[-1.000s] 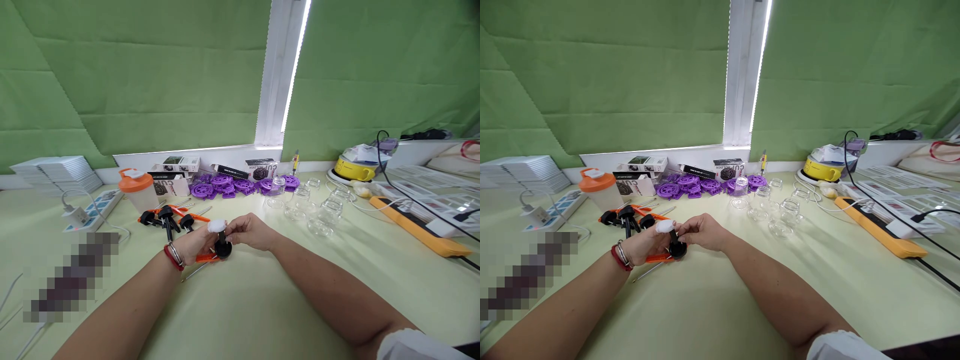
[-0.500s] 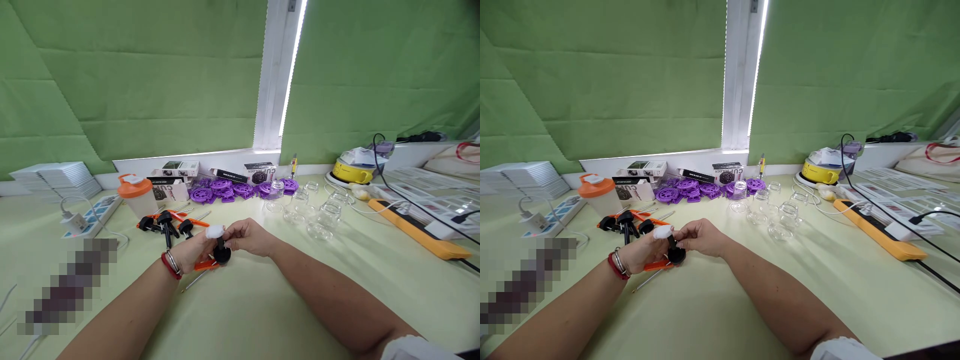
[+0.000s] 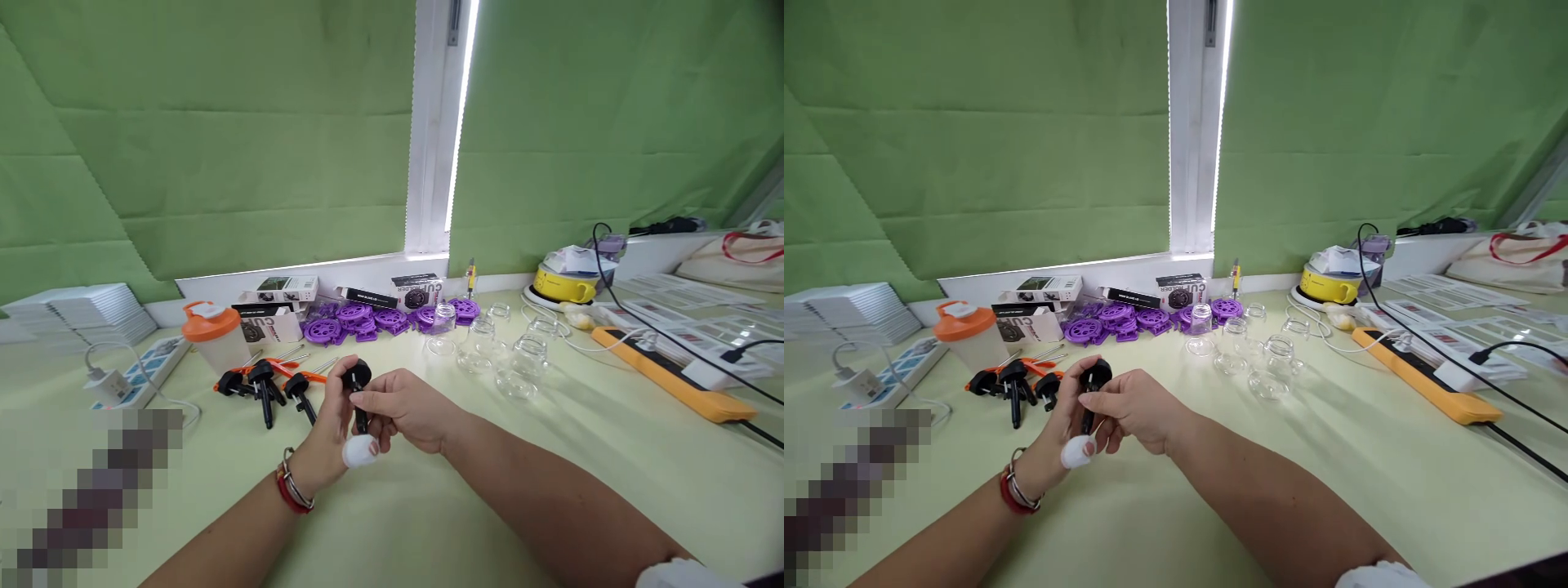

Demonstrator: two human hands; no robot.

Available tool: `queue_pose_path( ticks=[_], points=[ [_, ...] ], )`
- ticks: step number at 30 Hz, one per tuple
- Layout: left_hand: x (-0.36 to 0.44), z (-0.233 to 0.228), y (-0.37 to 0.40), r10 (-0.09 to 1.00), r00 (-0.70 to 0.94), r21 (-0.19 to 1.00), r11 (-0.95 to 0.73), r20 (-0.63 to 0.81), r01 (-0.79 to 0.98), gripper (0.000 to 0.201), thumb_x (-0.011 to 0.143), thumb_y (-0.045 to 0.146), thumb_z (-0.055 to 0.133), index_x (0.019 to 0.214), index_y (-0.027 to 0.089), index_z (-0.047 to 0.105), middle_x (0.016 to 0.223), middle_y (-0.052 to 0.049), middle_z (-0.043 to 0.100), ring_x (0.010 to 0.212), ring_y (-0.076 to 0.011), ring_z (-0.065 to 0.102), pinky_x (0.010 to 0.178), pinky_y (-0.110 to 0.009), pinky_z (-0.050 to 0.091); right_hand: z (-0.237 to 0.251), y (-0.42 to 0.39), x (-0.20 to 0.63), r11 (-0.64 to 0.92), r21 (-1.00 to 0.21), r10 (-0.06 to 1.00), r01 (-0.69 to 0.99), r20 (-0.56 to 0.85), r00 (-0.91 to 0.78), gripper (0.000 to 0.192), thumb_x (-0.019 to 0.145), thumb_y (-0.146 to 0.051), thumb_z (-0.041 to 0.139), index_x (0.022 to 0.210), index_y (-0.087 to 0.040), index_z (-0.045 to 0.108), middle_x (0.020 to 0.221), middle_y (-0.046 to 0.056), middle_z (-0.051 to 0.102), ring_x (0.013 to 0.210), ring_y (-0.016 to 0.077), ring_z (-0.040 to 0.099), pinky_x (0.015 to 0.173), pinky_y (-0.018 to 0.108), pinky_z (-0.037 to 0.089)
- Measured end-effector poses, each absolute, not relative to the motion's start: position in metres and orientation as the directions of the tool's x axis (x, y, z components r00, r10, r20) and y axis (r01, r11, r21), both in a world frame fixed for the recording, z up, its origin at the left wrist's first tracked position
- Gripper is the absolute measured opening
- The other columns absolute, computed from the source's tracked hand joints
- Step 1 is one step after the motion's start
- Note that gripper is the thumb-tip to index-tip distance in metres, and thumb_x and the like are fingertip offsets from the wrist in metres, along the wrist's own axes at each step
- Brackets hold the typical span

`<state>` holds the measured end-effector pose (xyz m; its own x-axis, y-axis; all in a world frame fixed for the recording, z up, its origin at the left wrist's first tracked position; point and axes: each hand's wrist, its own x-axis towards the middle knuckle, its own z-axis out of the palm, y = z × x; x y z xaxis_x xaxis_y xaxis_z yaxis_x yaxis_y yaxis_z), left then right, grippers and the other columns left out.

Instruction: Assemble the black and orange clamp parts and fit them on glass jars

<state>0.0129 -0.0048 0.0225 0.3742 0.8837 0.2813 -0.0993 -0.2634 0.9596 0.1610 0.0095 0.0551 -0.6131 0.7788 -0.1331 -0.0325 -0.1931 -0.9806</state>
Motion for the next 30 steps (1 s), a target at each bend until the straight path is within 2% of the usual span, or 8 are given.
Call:
queue_pose_path(
  ticks=[3, 5, 9, 12, 16, 25, 28, 30],
  points=[
    [0.008, 0.019, 0.005, 0.886, 0.214, 0.909, -0.415, 0.412, -0.029, 0.099, 0.043, 0.040, 0.081, 0.126, 0.025, 0.030, 0.133, -0.012, 0.035, 0.121, -0.0306, 0.037, 0.097, -0.039, 0.036, 0.051, 0.017, 0.166, -0.009, -0.987, 0.834, 0.160, -0.095, -0.543, 0.020, 0.077, -0.032, 0.057, 0.067, -0.014, 0.055, 0.054, 0.001, 0.059, 0.044, 0.0098, 0.053, 0.043, 0.022, 0.039],
    [0.006, 0.019, 0.011, 0.927, 0.085, 0.931, -0.365, 0.365, -0.018, 0.080, 0.057, 0.045, 0.073, 0.123, 0.026, 0.032, 0.132, -0.011, 0.037, 0.118, -0.0267, 0.043, 0.095, -0.037, 0.038, 0.046, 0.024, 0.171, 0.244, -0.882, 0.864, 0.403, 0.009, -0.503, 0.017, 0.080, -0.027, 0.052, 0.068, -0.015, 0.056, 0.057, 0.002, 0.059, 0.047, 0.0103, 0.052, 0.047, 0.022, 0.037],
    [0.004, 0.013, 0.019, 0.992, 0.006, 0.992, -0.126, 0.126, -0.006, 0.061, 0.078, 0.046, 0.053, 0.128, 0.027, 0.023, 0.106, -0.007, 0.052, 0.079, -0.0173, 0.059, 0.063, -0.030, 0.046, 0.036, 0.036, 0.175, 0.620, -0.281, 0.780, 0.732, 0.123, -0.613, 0.016, 0.083, -0.022, 0.046, 0.081, -0.015, 0.060, 0.076, 0.007, 0.065, 0.066, 0.0160, 0.058, 0.055, 0.025, 0.033],
    [0.003, 0.006, 0.024, 0.999, 0.037, 0.997, 0.015, -0.018, 0.077, 0.052, 0.079, 0.048, 0.051, 0.122, 0.024, 0.034, 0.085, -0.001, 0.053, 0.060, -0.0126, 0.052, 0.050, -0.024, 0.037, 0.028, 0.039, 0.173, 0.673, -0.079, 0.740, 0.735, 0.049, -0.671, 0.019, 0.085, -0.023, 0.043, 0.090, -0.016, 0.060, 0.086, 0.008, 0.066, 0.074, 0.0178, 0.060, 0.059, 0.026, 0.034],
    [0.004, -0.003, 0.029, 0.997, 0.082, 0.984, -0.019, 0.004, 0.177, 0.034, 0.082, 0.044, 0.046, 0.108, 0.021, 0.046, 0.081, 0.000, 0.050, 0.063, -0.0115, 0.046, 0.056, -0.023, 0.038, 0.022, 0.040, 0.172, 0.687, -0.047, 0.727, 0.725, 0.032, -0.686, 0.021, 0.085, -0.026, 0.042, 0.091, -0.016, 0.060, 0.086, 0.007, 0.066, 0.076, 0.0187, 0.060, 0.061, 0.026, 0.036],
    [0.005, -0.009, 0.028, 0.984, 0.089, 0.924, -0.174, 0.152, 0.342, 0.039, 0.085, 0.045, 0.042, 0.114, 0.019, 0.048, 0.076, -0.001, 0.052, 0.065, -0.0170, 0.047, 0.064, -0.029, 0.039, 0.016, 0.041, 0.173, 0.682, -0.047, 0.731, 0.729, 0.070, -0.679, 0.021, 0.085, -0.025, 0.042, 0.089, -0.016, 0.060, 0.085, 0.007, 0.066, 0.074, 0.0182, 0.061, 0.058, 0.026, 0.033],
    [-0.011, 0.006, 0.035, 0.926, 0.056, 0.780, -0.347, 0.374, 0.521, 0.039, 0.082, 0.041, 0.047, 0.114, 0.019, 0.052, 0.094, -0.008, 0.058, 0.089, -0.0246, 0.052, 0.085, -0.036, 0.037, 0.012, 0.048, 0.175, 0.655, -0.058, 0.755, 0.753, 0.080, -0.651, 0.023, 0.087, -0.025, 0.039, 0.093, -0.017, 0.060, 0.087, 0.006, 0.066, 0.075, 0.0180, 0.061, 0.059, 0.026, 0.034],
    [-0.035, 0.017, 0.046, 0.844, -0.006, 0.588, -0.368, 0.536, 0.720, 0.039, 0.080, 0.038, 0.049, 0.114, 0.018, 0.054, 0.112, -0.013, 0.055, 0.110, -0.0304, 0.045, 0.097, -0.040, 0.030, 0.008, 0.054, 0.177, 0.623, -0.053, 0.781, 0.780, 0.075, -0.619, 0.025, 0.088, -0.024, 0.037, 0.094, -0.017, 0.060, 0.087, 0.006, 0.066, 0.075, 0.0180, 0.061, 0.060, 0.026, 0.035]
  ],
)
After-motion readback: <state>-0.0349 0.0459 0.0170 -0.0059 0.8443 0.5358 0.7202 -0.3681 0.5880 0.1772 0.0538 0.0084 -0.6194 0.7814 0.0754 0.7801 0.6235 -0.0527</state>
